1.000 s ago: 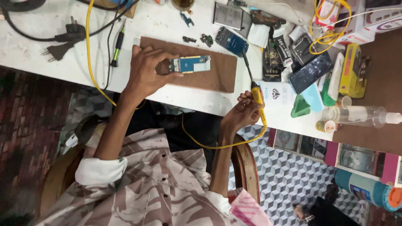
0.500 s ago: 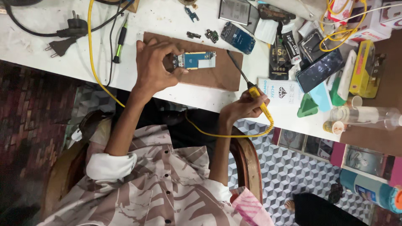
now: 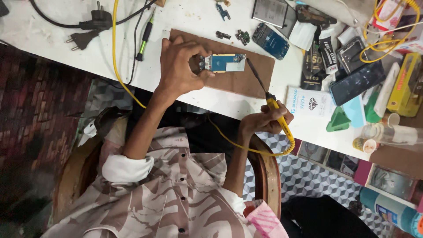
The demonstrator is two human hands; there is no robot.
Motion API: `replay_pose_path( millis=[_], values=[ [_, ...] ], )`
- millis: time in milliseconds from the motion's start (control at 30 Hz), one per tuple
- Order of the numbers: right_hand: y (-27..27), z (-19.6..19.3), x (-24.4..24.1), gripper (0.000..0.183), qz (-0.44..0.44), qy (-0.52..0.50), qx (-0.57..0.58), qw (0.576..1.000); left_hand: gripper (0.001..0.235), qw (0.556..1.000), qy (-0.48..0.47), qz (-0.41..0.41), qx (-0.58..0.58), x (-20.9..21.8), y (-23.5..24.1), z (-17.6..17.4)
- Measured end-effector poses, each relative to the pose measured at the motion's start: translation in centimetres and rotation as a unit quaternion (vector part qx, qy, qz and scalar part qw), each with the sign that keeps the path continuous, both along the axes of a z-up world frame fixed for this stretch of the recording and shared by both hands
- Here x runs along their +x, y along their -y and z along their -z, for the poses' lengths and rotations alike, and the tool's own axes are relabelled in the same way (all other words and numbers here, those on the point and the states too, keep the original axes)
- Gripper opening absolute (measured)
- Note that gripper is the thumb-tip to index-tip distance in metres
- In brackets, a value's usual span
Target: The person uses a soldering iron to work on a small blue circuit board placed on a brown mat. They repeatedly heat solder joints, reposition the board, and occasionally use a screwdriver to adjust components. The workspace is cluttered with tools and electronic parts.
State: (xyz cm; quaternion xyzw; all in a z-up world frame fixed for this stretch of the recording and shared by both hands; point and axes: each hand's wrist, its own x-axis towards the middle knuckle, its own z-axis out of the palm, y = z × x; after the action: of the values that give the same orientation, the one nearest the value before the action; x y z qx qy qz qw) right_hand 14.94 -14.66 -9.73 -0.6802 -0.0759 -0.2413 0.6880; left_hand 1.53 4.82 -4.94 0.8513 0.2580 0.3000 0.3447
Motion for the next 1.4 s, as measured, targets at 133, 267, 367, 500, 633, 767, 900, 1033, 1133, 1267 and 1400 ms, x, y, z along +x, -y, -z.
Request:
replay_pose_path(
  millis=[133,267,367,500,633,767,900,1033,1133,1267,1400],
  values=[
    [0.6,0.1,-0.3,0.049,-0.004,0.014,-0.023,1.000,0.039,1.000,0.006,0.002,0.016,-0.2,0.4,0.1],
    [0.0,0.4,-0.2,0.048,-0.010,0.010,-0.020,1.000,0.041,1.000,-0.013,0.002,0.004,-0.1,-0.1,-0.3],
    [0.4,0.5,-0.1,0.050,-0.015,0.008,-0.005,1.000,0.040,1.000,-0.011,0.004,-0.006,0.0,0.1,-0.3],
    [0.5,0.6,-0.1,0.052,-0.024,0.003,-0.028,0.999,0.040,1.000,-0.022,0.006,-0.016,-0.1,0.1,-0.1],
    [0.3,0.3,-0.1,0.053,-0.026,0.006,-0.041,0.999,0.042,1.000,-0.018,0.008,-0.012,0.1,-0.1,-0.1],
    [0.2,0.0,-0.4,0.054,-0.002,-0.010,-0.050,0.999,0.040,0.999,-0.026,0.010,-0.015,-0.2,-0.1,0.0],
    [0.3,0.1,-0.3,0.053,-0.015,-0.007,-0.040,0.999,0.042,1.000,-0.011,0.016,-0.012,-0.2,-0.1,0.0],
    [0.3,0.5,-0.8,0.049,-0.026,0.014,-0.063,0.998,0.044,0.999,-0.017,0.025,-0.016,-0.4,-0.2,-0.2],
    [0.2,0.2,-1.1,0.043,-0.048,0.045,-0.075,0.995,0.044,0.999,-0.025,0.024,-0.019,-0.1,-0.3,-0.5],
    [0.4,-1.9,-1.3,0.037,-0.081,0.087,-0.149,0.982,0.043,0.999,-0.026,0.010,-0.030,0.0,0.1,-0.9],
    [0.1,-5.9,0.0,0.038,-0.158,0.102,-0.221,0.957,0.038,0.996,-0.081,-0.022,-0.026,0.2,1.2,-1.7]
  ],
)
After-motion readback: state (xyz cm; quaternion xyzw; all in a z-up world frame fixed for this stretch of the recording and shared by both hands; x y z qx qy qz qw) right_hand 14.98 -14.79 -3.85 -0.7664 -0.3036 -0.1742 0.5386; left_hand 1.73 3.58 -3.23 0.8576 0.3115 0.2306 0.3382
